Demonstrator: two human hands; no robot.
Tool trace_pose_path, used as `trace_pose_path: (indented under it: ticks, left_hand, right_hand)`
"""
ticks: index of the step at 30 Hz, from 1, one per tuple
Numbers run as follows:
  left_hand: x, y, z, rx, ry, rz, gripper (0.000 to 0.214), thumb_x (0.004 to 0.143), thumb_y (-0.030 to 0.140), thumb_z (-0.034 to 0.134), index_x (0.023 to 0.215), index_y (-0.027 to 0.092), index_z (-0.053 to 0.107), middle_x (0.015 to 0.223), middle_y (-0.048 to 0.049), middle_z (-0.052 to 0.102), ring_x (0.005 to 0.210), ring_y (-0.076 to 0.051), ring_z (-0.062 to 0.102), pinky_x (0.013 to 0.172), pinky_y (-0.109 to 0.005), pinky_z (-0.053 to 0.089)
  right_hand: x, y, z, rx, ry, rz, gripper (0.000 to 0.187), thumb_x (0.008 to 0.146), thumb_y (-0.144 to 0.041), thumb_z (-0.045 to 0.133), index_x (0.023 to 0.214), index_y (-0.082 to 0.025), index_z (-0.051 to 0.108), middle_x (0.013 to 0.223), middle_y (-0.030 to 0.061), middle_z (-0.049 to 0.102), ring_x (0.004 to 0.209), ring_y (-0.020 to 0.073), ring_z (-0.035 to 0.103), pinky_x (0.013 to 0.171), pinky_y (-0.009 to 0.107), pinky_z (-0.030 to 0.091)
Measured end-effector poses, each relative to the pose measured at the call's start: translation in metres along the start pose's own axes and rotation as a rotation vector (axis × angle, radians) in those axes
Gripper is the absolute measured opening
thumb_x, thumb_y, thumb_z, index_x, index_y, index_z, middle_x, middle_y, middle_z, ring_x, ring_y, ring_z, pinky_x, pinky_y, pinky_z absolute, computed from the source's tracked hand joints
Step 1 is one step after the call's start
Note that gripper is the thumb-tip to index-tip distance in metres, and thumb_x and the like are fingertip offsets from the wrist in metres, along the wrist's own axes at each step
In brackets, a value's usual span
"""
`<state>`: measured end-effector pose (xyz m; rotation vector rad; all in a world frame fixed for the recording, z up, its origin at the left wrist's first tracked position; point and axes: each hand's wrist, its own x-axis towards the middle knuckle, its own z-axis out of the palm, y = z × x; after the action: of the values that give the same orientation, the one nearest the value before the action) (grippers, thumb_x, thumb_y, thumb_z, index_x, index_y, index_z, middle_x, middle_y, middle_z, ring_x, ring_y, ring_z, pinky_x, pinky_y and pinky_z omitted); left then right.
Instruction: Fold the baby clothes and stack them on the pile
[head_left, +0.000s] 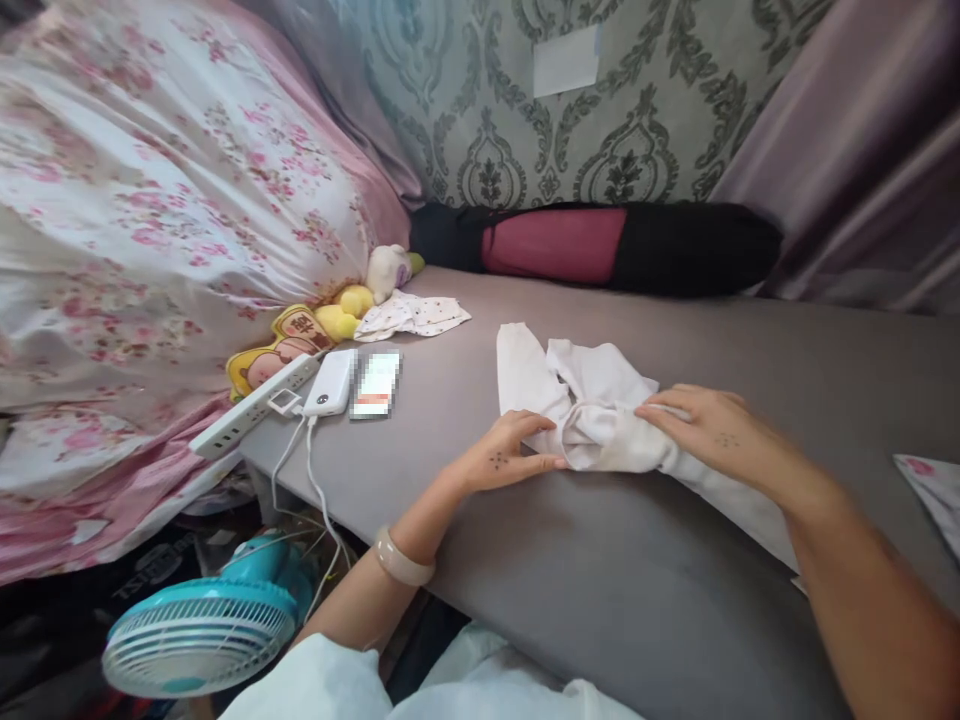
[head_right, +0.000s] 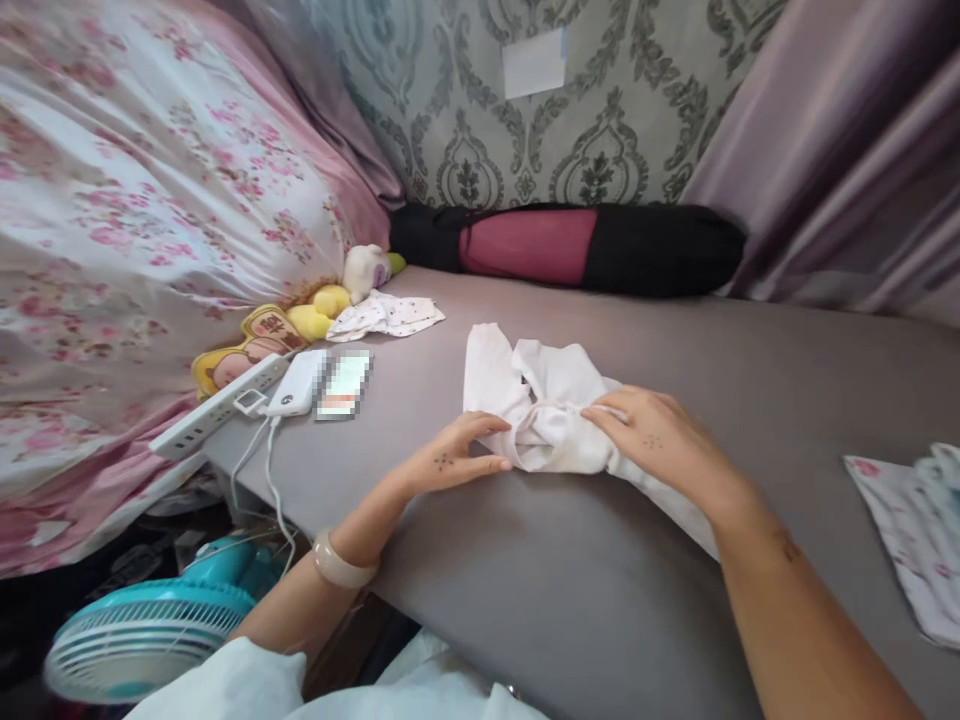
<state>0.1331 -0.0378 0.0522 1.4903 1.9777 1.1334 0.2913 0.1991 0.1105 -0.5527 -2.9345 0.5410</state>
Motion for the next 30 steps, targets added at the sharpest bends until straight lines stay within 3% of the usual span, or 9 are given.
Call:
trace_pose_path:
  ticks: [3, 6, 10, 13, 18, 24, 30]
  left_hand:
    - [0.001, -0.003, 0.003, 0.019, -0.016, 0.013, 0.066, 0.074, 0.053, 0.073, 0.130, 0.026, 0.053, 0.130, -0.0115, 0.056, 0.122, -0.028, 0.050, 0.103, -0.043, 0.041]
    - [0.004, -0.010, 0.006, 0.055, -0.011, 0.023, 0.068, 0.074, 0.050, 0.074, 0.133, 0.025, 0.050, 0.133, -0.0121, 0.055, 0.123, -0.029, 0.049, 0.104, -0.045, 0.039]
    - [0.010, -0.015, 0.010, 0.109, 0.071, 0.033, 0.049, 0.083, 0.040, 0.068, 0.125, 0.021, 0.055, 0.125, -0.0130, 0.060, 0.116, -0.029, 0.054, 0.099, -0.045, 0.041]
    - [0.016, -0.016, 0.011, 0.065, 0.168, 0.030, 0.035, 0.088, 0.036, 0.061, 0.119, 0.020, 0.058, 0.117, -0.0113, 0.064, 0.107, -0.025, 0.059, 0.088, -0.038, 0.046]
    - [0.020, -0.013, 0.003, -0.051, 0.312, 0.051, 0.029, 0.085, 0.042, 0.064, 0.104, 0.021, 0.065, 0.101, -0.0065, 0.068, 0.094, -0.020, 0.061, 0.084, -0.030, 0.046]
    - [0.027, -0.008, -0.002, -0.129, 0.295, 0.028, 0.025, 0.089, 0.042, 0.056, 0.086, 0.018, 0.063, 0.086, -0.0030, 0.065, 0.082, -0.015, 0.057, 0.074, -0.026, 0.043]
    - [0.045, 0.008, -0.016, -0.104, 0.467, 0.118, 0.023, 0.092, 0.039, 0.049, 0.082, 0.019, 0.055, 0.072, 0.0019, 0.053, 0.069, -0.012, 0.048, 0.065, -0.024, 0.039]
  right_hand:
    - [-0.005, -0.002, -0.010, 0.111, 0.115, 0.013, 0.035, 0.089, -0.049, 0.046, 0.088, -0.028, 0.075, 0.095, 0.0021, 0.073, 0.087, 0.0237, 0.066, 0.076, 0.033, 0.048]
    - [-0.011, -0.003, -0.016, 0.201, 0.197, 0.026, 0.031, 0.088, -0.047, 0.050, 0.090, -0.030, 0.075, 0.097, 0.0008, 0.073, 0.089, 0.0235, 0.066, 0.080, 0.034, 0.049]
    - [-0.017, -0.008, -0.024, 0.298, 0.288, 0.035, 0.028, 0.087, -0.048, 0.055, 0.090, -0.030, 0.076, 0.100, 0.0007, 0.074, 0.092, 0.0243, 0.067, 0.083, 0.037, 0.051]
    - [-0.023, -0.015, -0.032, 0.350, 0.343, 0.074, 0.029, 0.085, -0.049, 0.058, 0.091, -0.028, 0.076, 0.101, 0.0018, 0.074, 0.095, 0.0254, 0.067, 0.084, 0.038, 0.051]
    - [-0.036, -0.022, -0.047, 0.399, 0.408, 0.167, 0.026, 0.082, -0.046, 0.063, 0.091, -0.027, 0.077, 0.100, 0.0011, 0.075, 0.097, 0.0256, 0.068, 0.085, 0.036, 0.050]
    - [-0.045, -0.016, -0.061, 0.374, 0.438, 0.207, 0.027, 0.076, -0.049, 0.065, 0.087, -0.027, 0.078, 0.099, 0.0014, 0.076, 0.096, 0.0270, 0.068, 0.082, 0.036, 0.052]
    - [-0.055, 0.000, -0.067, 0.268, 0.349, 0.249, 0.032, 0.074, -0.054, 0.065, 0.096, -0.033, 0.076, 0.098, 0.0006, 0.076, 0.096, 0.0280, 0.067, 0.085, 0.040, 0.049]
